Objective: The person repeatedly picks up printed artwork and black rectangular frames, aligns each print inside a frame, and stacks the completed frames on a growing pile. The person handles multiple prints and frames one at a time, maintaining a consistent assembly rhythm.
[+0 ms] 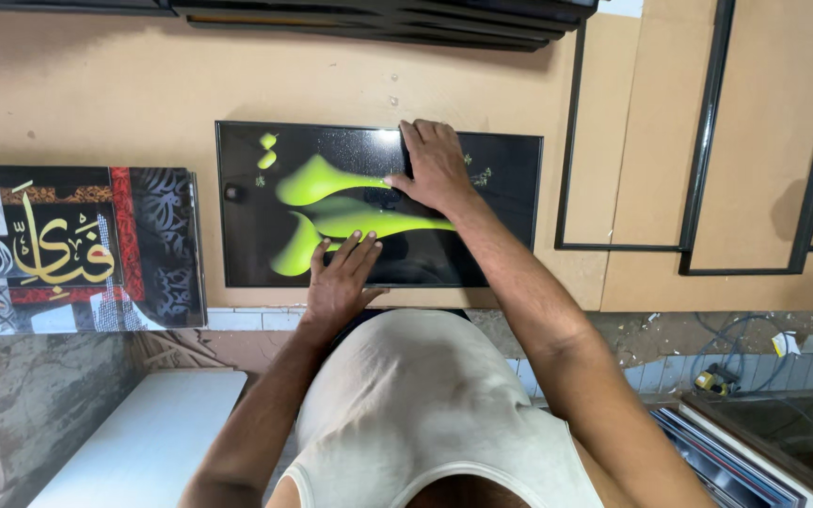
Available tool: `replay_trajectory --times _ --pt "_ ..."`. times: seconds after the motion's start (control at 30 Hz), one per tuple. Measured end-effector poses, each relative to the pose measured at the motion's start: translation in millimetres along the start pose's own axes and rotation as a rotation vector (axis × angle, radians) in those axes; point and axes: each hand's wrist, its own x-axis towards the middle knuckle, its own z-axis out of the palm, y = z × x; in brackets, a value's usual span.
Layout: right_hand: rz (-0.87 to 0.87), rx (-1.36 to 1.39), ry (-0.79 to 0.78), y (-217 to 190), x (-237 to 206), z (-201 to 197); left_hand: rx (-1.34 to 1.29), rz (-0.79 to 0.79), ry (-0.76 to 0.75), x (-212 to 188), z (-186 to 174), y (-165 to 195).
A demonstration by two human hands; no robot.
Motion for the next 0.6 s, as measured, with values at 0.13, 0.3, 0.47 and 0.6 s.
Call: replay_trajectory --times 0.13,0.3,0.47,0.6 --pt "0.03 -0.041 -0.081 -5.3 -0.4 -2.2 0.033 0.007 0.026 -2.2 0.7 -2.4" --pt "0.05 -0.025 0.007 -8.1 -11.1 2.3 0.016 -0.014 0.015 -0.5 -5.4 5.8" --pt "0.244 0.064 0.283 8.1 -104.3 22.5 -0.12 -0.48 0.113 -22.0 -25.8 -20.3" --pt "0.483 0.075 0.477 22.5 -216.3 45.3 -0.169 -0.847 0.36 -69.1 -35.2 -50.5"
